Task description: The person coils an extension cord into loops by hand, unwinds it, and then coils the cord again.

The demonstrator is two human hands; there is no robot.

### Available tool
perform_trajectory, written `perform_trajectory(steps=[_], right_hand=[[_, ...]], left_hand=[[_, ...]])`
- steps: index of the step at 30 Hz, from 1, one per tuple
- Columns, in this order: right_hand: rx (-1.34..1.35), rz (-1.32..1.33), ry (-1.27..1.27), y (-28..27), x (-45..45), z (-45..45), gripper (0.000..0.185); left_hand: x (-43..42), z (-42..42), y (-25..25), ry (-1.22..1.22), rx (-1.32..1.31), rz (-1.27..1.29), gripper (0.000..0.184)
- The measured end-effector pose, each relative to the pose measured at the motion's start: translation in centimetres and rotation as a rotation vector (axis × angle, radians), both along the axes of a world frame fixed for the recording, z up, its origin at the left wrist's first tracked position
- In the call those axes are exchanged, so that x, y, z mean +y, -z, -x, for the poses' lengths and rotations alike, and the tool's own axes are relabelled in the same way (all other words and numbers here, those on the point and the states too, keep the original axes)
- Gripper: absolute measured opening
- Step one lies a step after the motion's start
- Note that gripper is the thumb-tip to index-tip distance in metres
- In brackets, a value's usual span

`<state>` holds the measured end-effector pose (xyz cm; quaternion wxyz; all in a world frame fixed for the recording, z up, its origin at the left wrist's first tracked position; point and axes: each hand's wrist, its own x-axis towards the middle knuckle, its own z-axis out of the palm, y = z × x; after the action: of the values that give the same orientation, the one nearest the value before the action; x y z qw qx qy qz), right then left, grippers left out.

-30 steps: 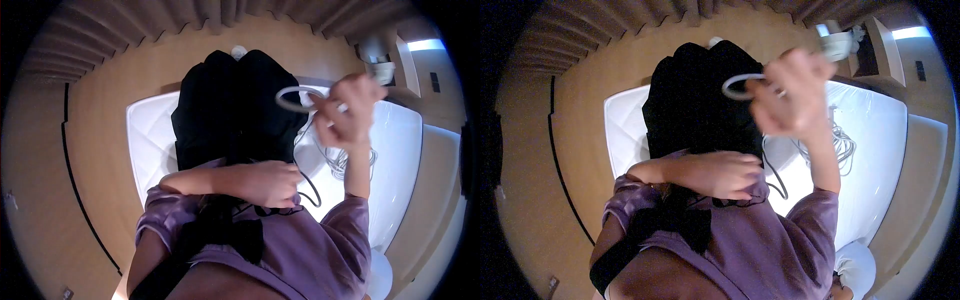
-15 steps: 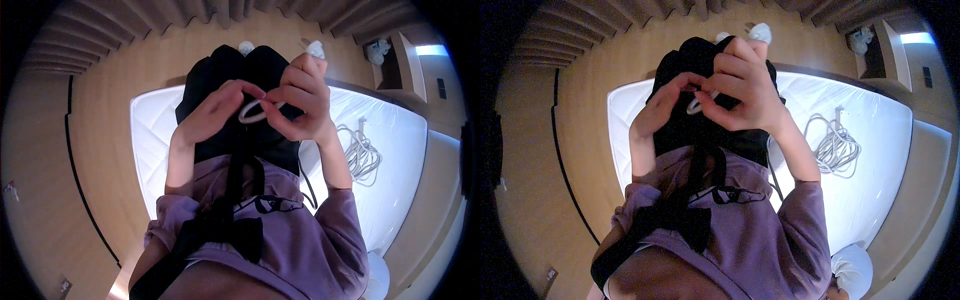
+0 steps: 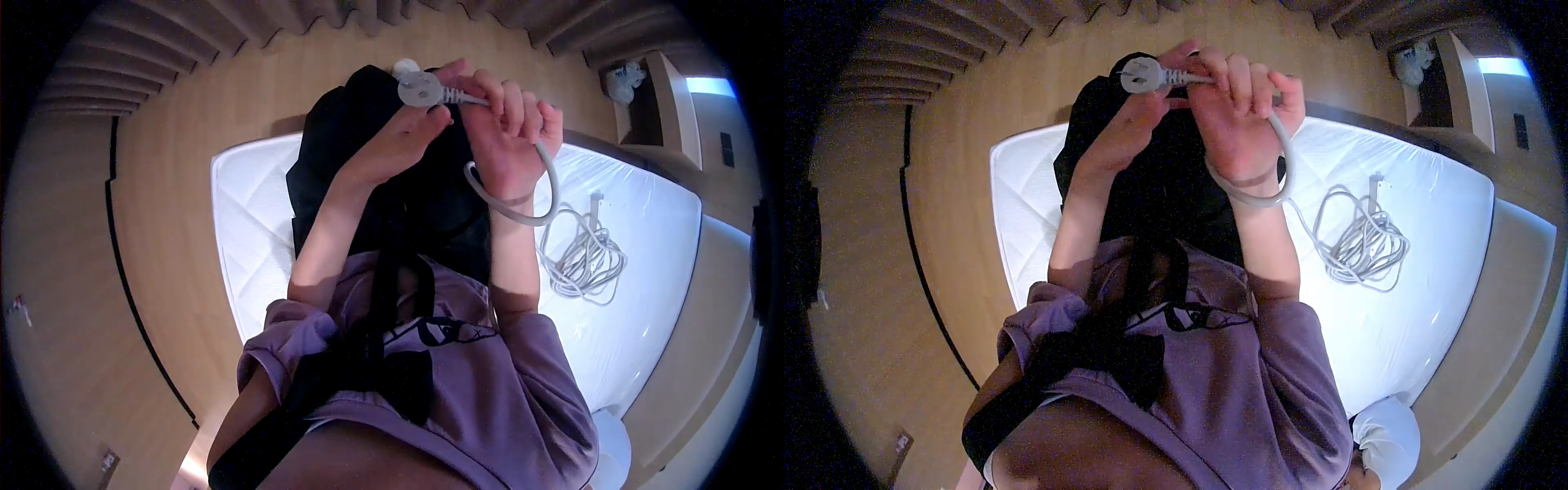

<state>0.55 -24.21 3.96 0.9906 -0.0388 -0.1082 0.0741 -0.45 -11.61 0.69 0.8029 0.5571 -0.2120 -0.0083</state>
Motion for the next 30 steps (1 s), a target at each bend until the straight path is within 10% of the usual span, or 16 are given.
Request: perform_trajectory(steps=[7,11,21,30], right_hand=[[0.103,-0.003,-0.206,0.9,1.4,1.5,0.033],[-0.123,0.974,-0.148,3.7,0.6,2.8,0.027],[-0.978,2.176,0.294,6.0,2.6,5.2,0.045],[-0.831,2.247,0.429,7.3,1.8,2.8,0.022]], left_hand=[[1.5,-1.3,-1.0,-0.043,0.264,0.470,0.049],[5.6,-2.2,-2.8,-0.064,0.402,0.733,0.043],[7.0,-0.9,-4.9,-0.139,0.411,0.377,0.026],[6.6,-0.5,-3.9,-0.030,0.375,0.301,0.025]])
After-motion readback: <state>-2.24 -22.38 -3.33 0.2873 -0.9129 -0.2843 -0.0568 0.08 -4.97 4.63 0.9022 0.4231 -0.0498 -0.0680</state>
